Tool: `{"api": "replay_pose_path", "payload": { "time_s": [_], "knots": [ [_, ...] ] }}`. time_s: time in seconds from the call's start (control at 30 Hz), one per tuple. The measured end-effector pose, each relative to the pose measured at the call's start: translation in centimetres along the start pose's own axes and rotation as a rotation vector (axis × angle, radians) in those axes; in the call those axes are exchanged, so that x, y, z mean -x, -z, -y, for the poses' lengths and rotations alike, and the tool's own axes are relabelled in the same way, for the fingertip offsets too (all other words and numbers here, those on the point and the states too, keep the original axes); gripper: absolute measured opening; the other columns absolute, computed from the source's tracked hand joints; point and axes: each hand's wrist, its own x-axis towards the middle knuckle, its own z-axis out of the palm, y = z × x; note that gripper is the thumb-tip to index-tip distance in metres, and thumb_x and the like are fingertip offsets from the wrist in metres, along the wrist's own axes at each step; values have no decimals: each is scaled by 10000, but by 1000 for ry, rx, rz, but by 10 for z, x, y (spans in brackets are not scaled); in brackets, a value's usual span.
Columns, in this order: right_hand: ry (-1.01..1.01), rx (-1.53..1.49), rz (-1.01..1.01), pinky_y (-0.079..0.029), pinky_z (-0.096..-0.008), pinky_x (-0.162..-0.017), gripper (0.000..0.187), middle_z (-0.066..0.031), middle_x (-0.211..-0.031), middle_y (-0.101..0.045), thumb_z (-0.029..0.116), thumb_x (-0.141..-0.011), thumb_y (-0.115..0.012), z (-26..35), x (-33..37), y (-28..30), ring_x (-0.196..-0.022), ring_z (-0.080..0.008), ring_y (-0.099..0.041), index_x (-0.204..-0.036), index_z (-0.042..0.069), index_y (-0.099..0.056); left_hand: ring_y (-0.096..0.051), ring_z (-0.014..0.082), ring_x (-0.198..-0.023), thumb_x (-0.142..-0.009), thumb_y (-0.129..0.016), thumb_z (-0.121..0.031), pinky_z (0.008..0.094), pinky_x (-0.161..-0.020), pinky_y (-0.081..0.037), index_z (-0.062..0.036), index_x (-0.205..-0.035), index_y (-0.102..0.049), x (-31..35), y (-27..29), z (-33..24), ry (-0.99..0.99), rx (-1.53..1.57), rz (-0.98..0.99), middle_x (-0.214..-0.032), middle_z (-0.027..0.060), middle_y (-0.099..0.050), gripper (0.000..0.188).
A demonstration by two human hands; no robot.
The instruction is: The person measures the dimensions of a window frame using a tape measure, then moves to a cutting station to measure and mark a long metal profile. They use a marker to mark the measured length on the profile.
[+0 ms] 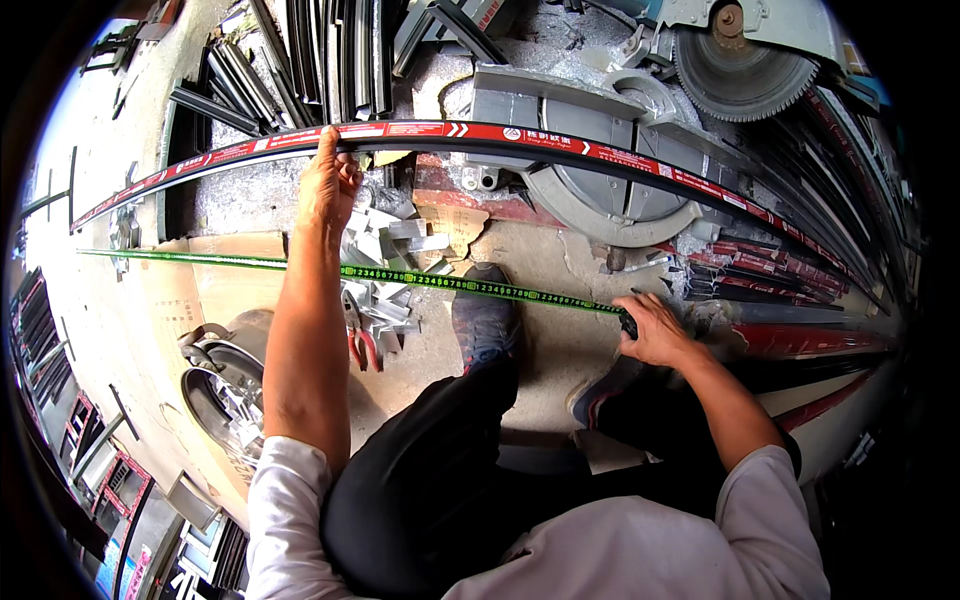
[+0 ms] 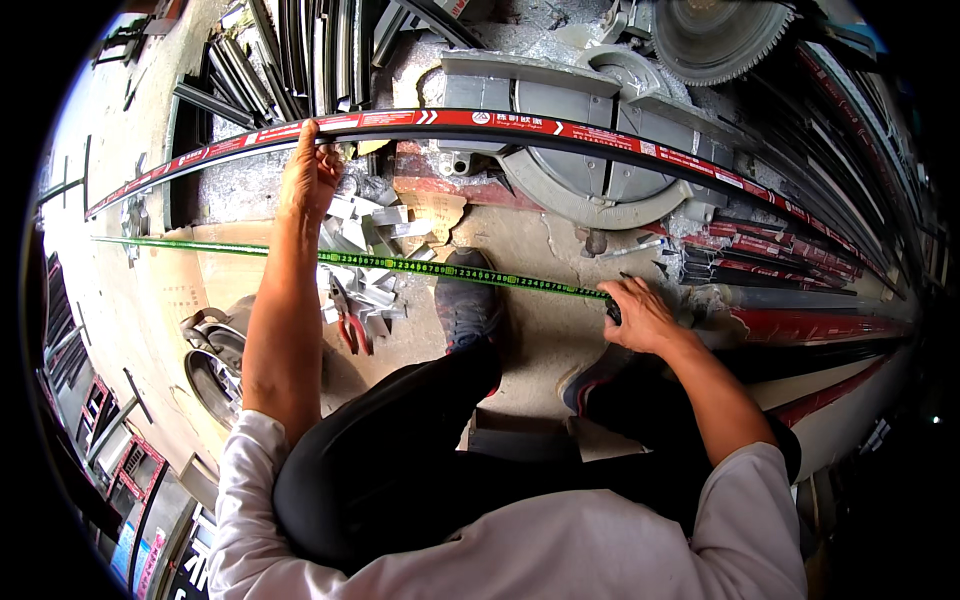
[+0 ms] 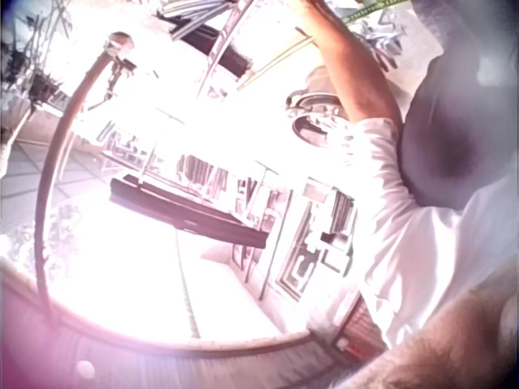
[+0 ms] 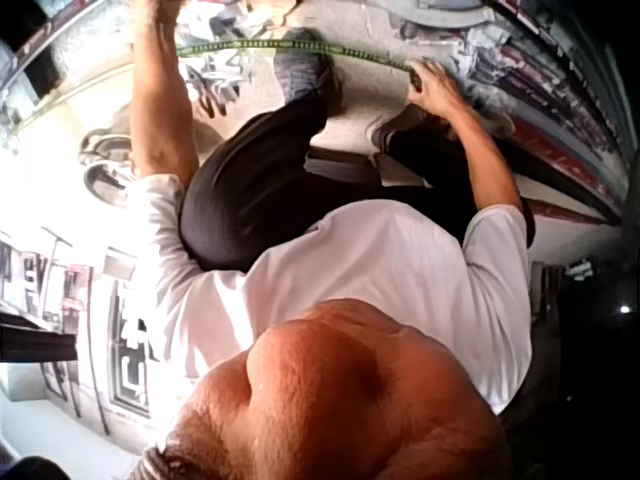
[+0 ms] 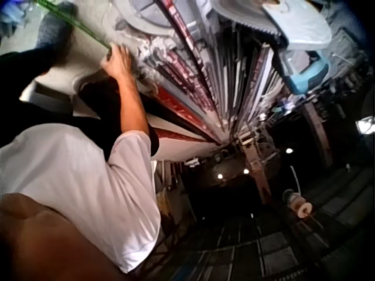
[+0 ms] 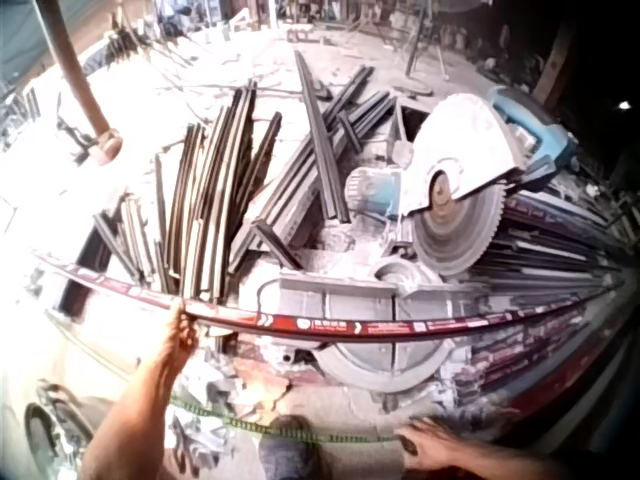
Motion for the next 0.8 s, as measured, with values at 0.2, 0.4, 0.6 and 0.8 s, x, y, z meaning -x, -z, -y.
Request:
{"api": "replay_pose_path", "payload": {
  "time_s": [0.2,0.4,0.6,0.8],
  "knots": [
    [23,-99,94,-470,-473,-998,464,-226,-1161,-631,182,-798,-674,8,4,26,-1130,-416,-571,-1242,63,-608,-540,76,-549,-960,-720,-420,229,-520,-452,-173,-896,-619,0,2,-2,-7,-27,14,-653,-54,-603,274],
    [103,-142,15,-510,-458,-847,301,-215,-1020,-661,132,-818,-655,16,1,47,-979,-415,-621,-1104,38,-660,-506,77,-531,-952,-726,-445,223,-515,-436,-142,-862,-617,20,18,-16,-3,-103,-21,-661,-38,-579,334],
    [-8,-208,-83,-511,-434,-795,218,-224,-923,-672,104,-844,-638,27,1,74,-883,-411,-652,-1020,-22,-667,-642,201,-752,-972,-687,-330,337,-705,-527,85,-1018,-661,78,6,-33,-626,-843,-477,-862,99,-677,419],
    [55,-202,-110,-504,-408,-767,165,-219,-865,-656,81,-849,-616,34,-6,108,-841,-378,-656,-953,-39,-662,-472,398,-1234,-920,-666,-262,464,-1055,-384,92,-1238,-504,99,57,-56,-879,-1191,-1188,-1185,252,-564,503]
  ]
}}
